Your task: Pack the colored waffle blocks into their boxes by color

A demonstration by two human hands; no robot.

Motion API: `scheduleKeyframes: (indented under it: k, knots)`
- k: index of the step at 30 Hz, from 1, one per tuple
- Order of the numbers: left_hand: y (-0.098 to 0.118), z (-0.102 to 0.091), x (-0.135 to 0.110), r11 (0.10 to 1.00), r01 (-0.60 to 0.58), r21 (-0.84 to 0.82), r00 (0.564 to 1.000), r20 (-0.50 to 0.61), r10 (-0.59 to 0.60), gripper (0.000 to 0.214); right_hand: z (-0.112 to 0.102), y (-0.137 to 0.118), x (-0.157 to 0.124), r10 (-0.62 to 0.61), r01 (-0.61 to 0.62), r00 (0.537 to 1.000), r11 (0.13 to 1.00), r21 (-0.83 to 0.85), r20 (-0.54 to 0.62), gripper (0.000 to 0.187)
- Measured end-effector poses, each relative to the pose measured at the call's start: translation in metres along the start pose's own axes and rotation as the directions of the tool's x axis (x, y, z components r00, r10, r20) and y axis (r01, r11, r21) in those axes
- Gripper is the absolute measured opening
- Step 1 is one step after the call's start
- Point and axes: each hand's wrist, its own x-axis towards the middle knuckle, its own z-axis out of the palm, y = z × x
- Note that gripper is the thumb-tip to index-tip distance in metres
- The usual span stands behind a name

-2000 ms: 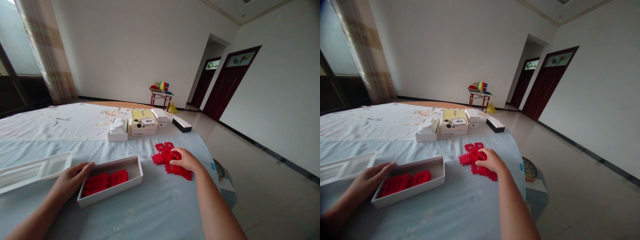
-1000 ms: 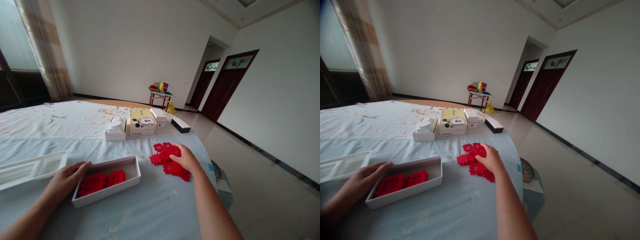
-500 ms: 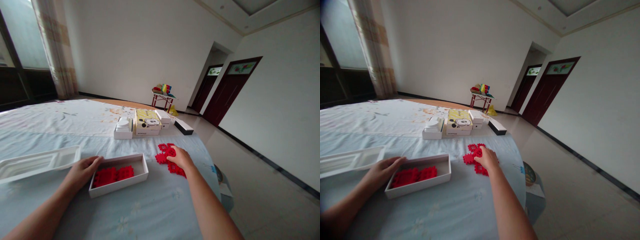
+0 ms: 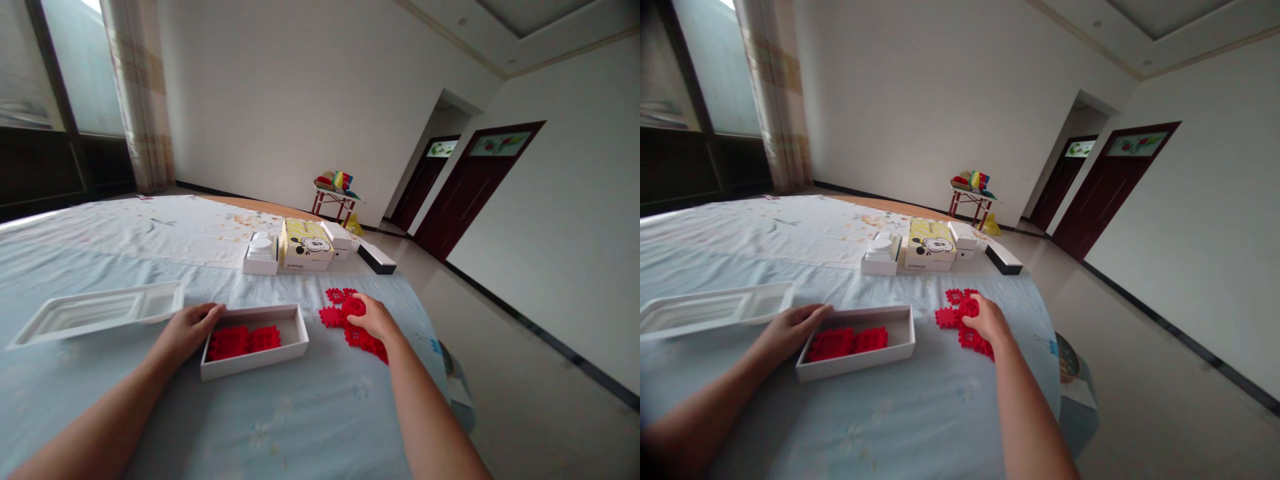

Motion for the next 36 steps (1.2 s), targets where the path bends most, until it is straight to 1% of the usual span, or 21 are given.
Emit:
scheduleKeyframes:
  k: [2,4,6,8,10,13,15,17,19,20,23,25,28,29,31,34,36]
  knots:
    - [0.002,0.001,-0.001,1.0,0.015,-0.015,1.0,-0.013,-0.015,0.042,-0.004,-0.003,-0.001,-0.016,0.018,1.0,0.997,0.07,-0.025,0.054]
    - [0.005,0.001,-0.002,0.999,0.027,-0.033,0.999,-0.024,-0.028,0.041,-0.008,-0.012,-0.002,-0.078,0.086,0.996,0.981,0.171,-0.05,0.055]
    - [0.007,0.001,-0.004,0.999,0.025,-0.038,0.999,-0.038,-0.026,0.04,-0.012,-0.03,-0.005,-0.177,0.18,0.984,0.946,0.268,-0.034,0.057]
    - [0.009,0.001,-0.004,0.999,0.008,-0.034,0.999,-0.046,-0.01,0.04,-0.014,-0.054,-0.009,-0.287,0.262,0.958,0.907,0.329,0.028,0.059]
    - [0.009,0.001,-0.004,0.999,-0.007,-0.032,0.999,-0.033,0.006,0.04,-0.012,-0.082,-0.012,-0.404,0.348,0.909,0.87,0.349,0.101,0.06]
    - [0.008,0.001,-0.004,0.999,-0.018,-0.031,1.0,-0.003,0.018,0.042,-0.001,-0.117,-0.011,-0.57,0.495,0.801,0.803,0.331,0.182,0.058]
    - [0.008,0.001,-0.004,0.999,-0.021,-0.03,1.0,0.005,0.021,0.043,0.009,-0.133,-0.008,-0.641,0.563,0.729,0.761,0.321,0.241,0.06]
    - [0.007,0.002,-0.005,0.999,-0.025,-0.031,1.0,0.011,0.026,0.044,0.021,-0.142,-0.003,-0.676,0.598,0.67,0.736,0.317,0.305,0.062]
    - [0.007,0.002,-0.005,0.999,-0.029,-0.035,0.999,0.014,0.029,0.044,0.029,-0.147,0.001,-0.676,0.591,0.631,0.737,0.328,0.38,0.063]
    - [0.007,0.003,-0.005,0.999,-0.031,-0.037,0.999,0.013,0.031,0.044,0.032,-0.148,0.002,-0.663,0.567,0.619,0.748,0.343,0.422,0.063]
    - [0.006,0.004,-0.005,0.998,-0.037,-0.044,0.999,0.008,0.037,0.043,0.034,-0.147,0.006,-0.602,0.444,0.588,0.799,0.406,0.541,0.067]
    - [0.006,0.004,-0.005,0.998,-0.039,-0.046,0.999,0.004,0.039,0.043,0.032,-0.145,0.007,-0.577,0.366,0.565,0.816,0.447,0.59,0.072]
    - [0.006,0.004,-0.005,0.998,-0.041,-0.043,0.999,0.0,0.041,0.042,0.03,-0.142,0.008,-0.572,0.296,0.543,0.815,0.498,0.614,0.071]
    - [0.006,0.004,-0.005,0.998,-0.042,-0.042,0.999,-0.001,0.042,0.042,0.03,-0.141,0.008,-0.573,0.286,0.545,0.813,0.507,0.612,0.07]
    - [0.006,0.003,-0.005,0.998,-0.043,-0.04,0.999,-0.003,0.043,0.042,0.03,-0.141,0.007,-0.575,0.294,0.563,0.811,0.506,0.593,0.067]
    - [0.006,0.004,-0.005,0.998,-0.043,-0.039,0.999,-0.005,0.043,0.042,0.029,-0.142,0.004,-0.582,0.334,0.594,0.806,0.489,0.555,0.064]
    - [0.006,0.004,-0.005,0.998,-0.043,-0.041,0.999,-0.006,0.043,0.042,0.028,-0.143,0.003,-0.586,0.357,0.6,0.805,0.474,0.544,0.063]
